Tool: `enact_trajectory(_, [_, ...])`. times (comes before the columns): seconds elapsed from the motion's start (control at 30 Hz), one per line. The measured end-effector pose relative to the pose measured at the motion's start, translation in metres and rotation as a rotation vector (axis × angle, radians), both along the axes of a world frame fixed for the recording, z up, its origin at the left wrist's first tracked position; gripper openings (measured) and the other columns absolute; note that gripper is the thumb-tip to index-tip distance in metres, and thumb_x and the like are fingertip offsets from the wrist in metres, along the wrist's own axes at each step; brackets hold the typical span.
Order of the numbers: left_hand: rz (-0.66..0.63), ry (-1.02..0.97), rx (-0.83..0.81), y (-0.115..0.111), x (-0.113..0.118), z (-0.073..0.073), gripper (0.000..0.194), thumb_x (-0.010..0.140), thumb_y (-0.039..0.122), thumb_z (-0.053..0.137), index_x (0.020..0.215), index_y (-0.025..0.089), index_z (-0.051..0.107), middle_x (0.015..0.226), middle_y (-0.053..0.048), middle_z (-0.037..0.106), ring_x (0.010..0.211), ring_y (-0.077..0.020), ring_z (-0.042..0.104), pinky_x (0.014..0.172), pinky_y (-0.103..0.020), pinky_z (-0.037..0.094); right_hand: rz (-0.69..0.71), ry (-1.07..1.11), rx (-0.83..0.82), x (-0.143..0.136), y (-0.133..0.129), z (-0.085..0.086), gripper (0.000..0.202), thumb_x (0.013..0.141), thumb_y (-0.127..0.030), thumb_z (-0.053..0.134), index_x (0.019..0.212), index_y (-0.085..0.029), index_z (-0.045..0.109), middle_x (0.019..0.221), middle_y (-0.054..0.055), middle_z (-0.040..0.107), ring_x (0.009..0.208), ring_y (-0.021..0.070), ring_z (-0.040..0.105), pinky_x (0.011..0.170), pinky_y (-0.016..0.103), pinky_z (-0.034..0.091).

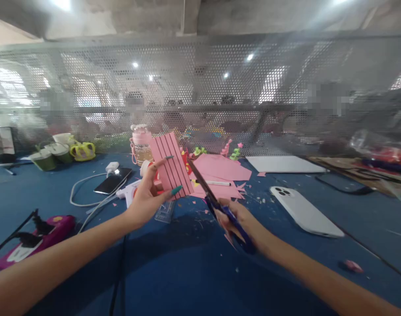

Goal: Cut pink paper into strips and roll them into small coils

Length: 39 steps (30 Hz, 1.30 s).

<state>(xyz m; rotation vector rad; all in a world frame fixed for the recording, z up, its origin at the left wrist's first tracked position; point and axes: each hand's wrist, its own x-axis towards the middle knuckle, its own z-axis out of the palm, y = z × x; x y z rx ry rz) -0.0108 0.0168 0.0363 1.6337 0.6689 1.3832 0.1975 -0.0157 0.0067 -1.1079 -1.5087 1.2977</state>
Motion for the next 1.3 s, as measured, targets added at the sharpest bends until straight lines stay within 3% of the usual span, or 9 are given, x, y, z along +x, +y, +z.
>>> enact_trajectory(0.17, [0.111, -0.061, 0.146, 0.004, -0.004, 0.016, 0.062, 0.07, 0.014, 0.067, 0.124, 0.026, 0.041, 0.136, -0.006, 0.04, 0.103, -0.0223, 0.059, 0.081, -0.033, 0.057, 0.079, -0.081, 0.149, -0.001, -0.01, 0.001, 0.043, 0.073, -0.065, 0.049, 0.076, -0.022, 0.047, 0.048, -0.007, 0.036, 0.035, 0.0073, 0.031, 0.034, 0.023, 0.027])
enact_trajectory(0.33, [0.168, -0.076, 0.176, 0.005, -0.007, 0.018, 0.063, 0.07, 0.015, 0.067, 0.125, 0.027, 0.04, 0.137, -0.004, 0.039, 0.112, -0.0257, 0.054, 0.085, -0.036, 0.055, 0.036, -0.233, 0.274, 0.0, -0.01, 0.004, 0.035, 0.076, -0.056, 0.051, 0.07, -0.022, 0.051, 0.053, -0.002, 0.042, 0.046, 0.012, 0.039, 0.044, 0.028, 0.033])
enact_trajectory(0.5, [0.216, -0.04, 0.215, 0.004, -0.008, 0.016, 0.063, 0.072, 0.017, 0.067, 0.127, 0.027, 0.038, 0.136, -0.004, 0.041, 0.119, -0.0286, 0.047, 0.088, -0.037, 0.054, 0.079, -0.275, 0.267, 0.002, -0.014, 0.001, 0.032, 0.081, -0.053, 0.046, 0.071, -0.023, 0.054, 0.052, -0.001, 0.042, 0.046, 0.014, 0.04, 0.045, 0.031, 0.034])
enact_trajectory(0.9, [0.125, -0.032, 0.272, -0.001, -0.002, 0.014, 0.062, 0.071, 0.012, 0.067, 0.125, 0.028, 0.041, 0.143, -0.004, 0.03, 0.116, -0.0305, 0.051, 0.078, -0.034, 0.06, 0.13, -0.332, 0.286, 0.004, -0.019, -0.001, 0.035, 0.086, -0.054, 0.039, 0.074, -0.022, 0.044, 0.056, -0.003, 0.04, 0.048, 0.0102, 0.037, 0.046, 0.027, 0.035])
enact_trajectory(1.07, [0.074, -0.047, 0.247, -0.005, 0.0, 0.014, 0.063, 0.071, 0.008, 0.066, 0.125, 0.029, 0.041, 0.139, -0.004, 0.037, 0.111, -0.03, 0.055, 0.078, -0.036, 0.061, 0.149, -0.337, 0.285, 0.005, -0.019, -0.003, 0.036, 0.086, -0.056, 0.038, 0.076, -0.021, 0.042, 0.056, -0.004, 0.041, 0.047, 0.009, 0.037, 0.045, 0.024, 0.034])
enact_trajectory(1.3, [0.057, -0.063, 0.283, -0.005, 0.002, 0.013, 0.062, 0.07, 0.005, 0.065, 0.123, 0.028, 0.044, 0.142, -0.002, 0.033, 0.125, -0.031, 0.041, 0.083, -0.031, 0.058, 0.145, -0.302, 0.305, 0.007, -0.018, -0.008, 0.039, 0.085, -0.058, 0.038, 0.082, -0.02, 0.048, 0.057, -0.004, 0.042, 0.046, 0.0083, 0.037, 0.041, 0.021, 0.035])
